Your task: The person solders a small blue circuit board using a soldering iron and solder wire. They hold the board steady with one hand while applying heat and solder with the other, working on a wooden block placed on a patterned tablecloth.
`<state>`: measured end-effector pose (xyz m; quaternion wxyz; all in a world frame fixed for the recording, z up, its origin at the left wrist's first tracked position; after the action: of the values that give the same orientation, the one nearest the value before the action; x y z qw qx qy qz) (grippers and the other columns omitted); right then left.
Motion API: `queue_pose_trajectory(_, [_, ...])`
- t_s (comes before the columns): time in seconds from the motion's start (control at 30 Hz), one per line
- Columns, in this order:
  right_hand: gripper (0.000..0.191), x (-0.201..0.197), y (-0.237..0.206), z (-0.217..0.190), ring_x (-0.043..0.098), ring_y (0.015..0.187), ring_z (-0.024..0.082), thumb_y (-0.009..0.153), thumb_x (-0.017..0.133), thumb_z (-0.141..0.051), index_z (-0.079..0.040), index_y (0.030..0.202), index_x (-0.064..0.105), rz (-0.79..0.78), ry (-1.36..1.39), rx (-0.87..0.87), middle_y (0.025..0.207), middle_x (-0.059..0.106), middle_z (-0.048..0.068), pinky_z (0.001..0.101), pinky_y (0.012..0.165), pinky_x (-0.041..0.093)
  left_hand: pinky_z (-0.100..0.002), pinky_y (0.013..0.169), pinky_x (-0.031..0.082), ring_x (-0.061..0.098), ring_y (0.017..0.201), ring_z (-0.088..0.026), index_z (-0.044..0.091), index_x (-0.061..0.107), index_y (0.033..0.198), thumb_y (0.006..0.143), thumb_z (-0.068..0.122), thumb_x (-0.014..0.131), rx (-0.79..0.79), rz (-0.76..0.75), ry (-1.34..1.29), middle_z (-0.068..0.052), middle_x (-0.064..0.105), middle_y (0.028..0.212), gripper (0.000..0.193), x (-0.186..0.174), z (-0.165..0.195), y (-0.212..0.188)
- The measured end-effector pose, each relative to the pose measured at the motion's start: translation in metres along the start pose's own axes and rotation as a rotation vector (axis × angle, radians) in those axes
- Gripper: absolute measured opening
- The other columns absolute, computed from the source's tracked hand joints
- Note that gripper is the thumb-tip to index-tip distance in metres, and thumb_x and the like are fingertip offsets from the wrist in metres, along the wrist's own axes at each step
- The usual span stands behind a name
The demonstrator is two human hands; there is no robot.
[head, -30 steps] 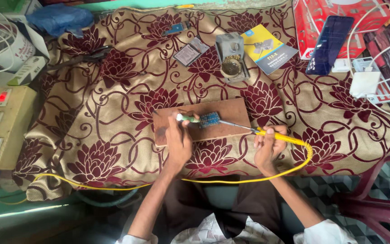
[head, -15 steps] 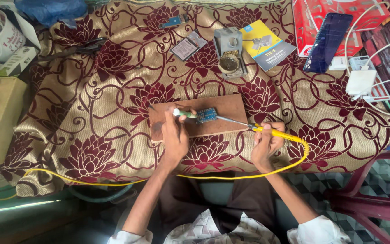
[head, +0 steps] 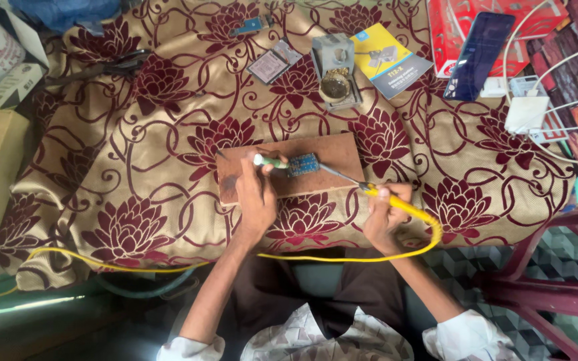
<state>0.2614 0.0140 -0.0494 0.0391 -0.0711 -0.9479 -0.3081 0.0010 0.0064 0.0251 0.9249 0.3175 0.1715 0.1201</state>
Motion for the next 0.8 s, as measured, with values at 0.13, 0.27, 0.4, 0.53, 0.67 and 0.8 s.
queue_pose_trajectory(0.13, [0.018,-0.004,0.000,0.004,0.044,0.059,0.008,0.113,0.048,-0.023,-0.005,0.111,0.043,0.182,0.117,0.120,0.073,0.048,0.000,0.0226,0.055,0.036,-0.042,0.069,0.049,0.067,0.081,-0.037,-0.003,0.048,0.121,0.102,-0.003,0.046,-0.170,-0.001,0.155,-0.022,0.069,0.097,0.019,0.000,-0.008,-0.003])
queue_pose_trajectory(0.27, [0.017,0.004,-0.003,-0.005,0.049,0.065,0.010,0.109,0.048,-0.019,-0.003,0.114,0.043,0.101,0.110,0.003,0.086,0.052,0.006,0.0243,0.058,0.042,-0.040,0.071,0.051,0.069,0.080,-0.031,-0.002,0.045,0.119,0.103,-0.003,0.041,-0.046,-0.020,0.056,-0.017,0.074,0.108,0.017,0.002,0.000,-0.002])
queue_pose_trajectory(0.4, [0.013,0.007,-0.003,-0.008,0.051,0.066,0.009,0.110,0.047,-0.015,-0.002,0.115,0.045,0.007,0.054,-0.042,0.081,0.054,0.006,0.0249,0.063,0.045,-0.039,0.065,0.049,0.065,0.068,-0.030,-0.002,0.045,0.116,0.102,-0.003,0.041,-0.198,-0.042,0.047,-0.015,0.076,0.106,0.014,0.002,0.000,0.001])
queue_pose_trajectory(0.53, [0.011,0.003,-0.005,-0.005,0.049,0.064,0.008,0.110,0.046,-0.014,-0.003,0.114,0.044,0.009,0.050,0.021,0.077,0.051,0.004,0.0237,0.061,0.043,-0.040,0.088,0.055,0.073,0.099,-0.034,-0.003,0.044,0.123,0.098,-0.010,0.037,0.023,-0.016,0.004,-0.020,0.071,0.110,0.027,0.001,0.013,0.002])
queue_pose_trajectory(0.67, [0.015,0.000,-0.001,0.004,0.046,0.057,0.009,0.112,0.047,-0.019,-0.005,0.111,0.043,0.105,0.116,0.095,0.071,0.047,0.003,0.0230,0.054,0.039,-0.039,0.090,0.055,0.073,0.101,-0.034,-0.004,0.044,0.125,0.097,-0.012,0.038,-0.001,-0.015,0.004,-0.020,0.072,0.110,0.029,0.000,0.011,0.003])
queue_pose_trajectory(0.8, [0.020,-0.002,0.001,0.011,0.047,0.056,0.010,0.112,0.047,-0.026,-0.006,0.110,0.042,0.132,0.239,0.179,0.073,0.046,0.003,0.0227,0.051,0.036,-0.036,0.087,0.056,0.074,0.101,-0.032,-0.004,0.042,0.126,0.096,-0.012,0.039,-0.029,-0.008,0.007,-0.019,0.072,0.110,0.031,-0.001,0.007,0.004])
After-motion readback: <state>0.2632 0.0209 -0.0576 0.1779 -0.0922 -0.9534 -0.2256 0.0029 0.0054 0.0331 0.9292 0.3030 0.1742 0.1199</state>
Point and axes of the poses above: each hand's wrist, its own y-axis towards the middle knuckle, its own x-axis out of the palm, z = x × y, the point moved 4 cm from there along y, towards the middle knuckle
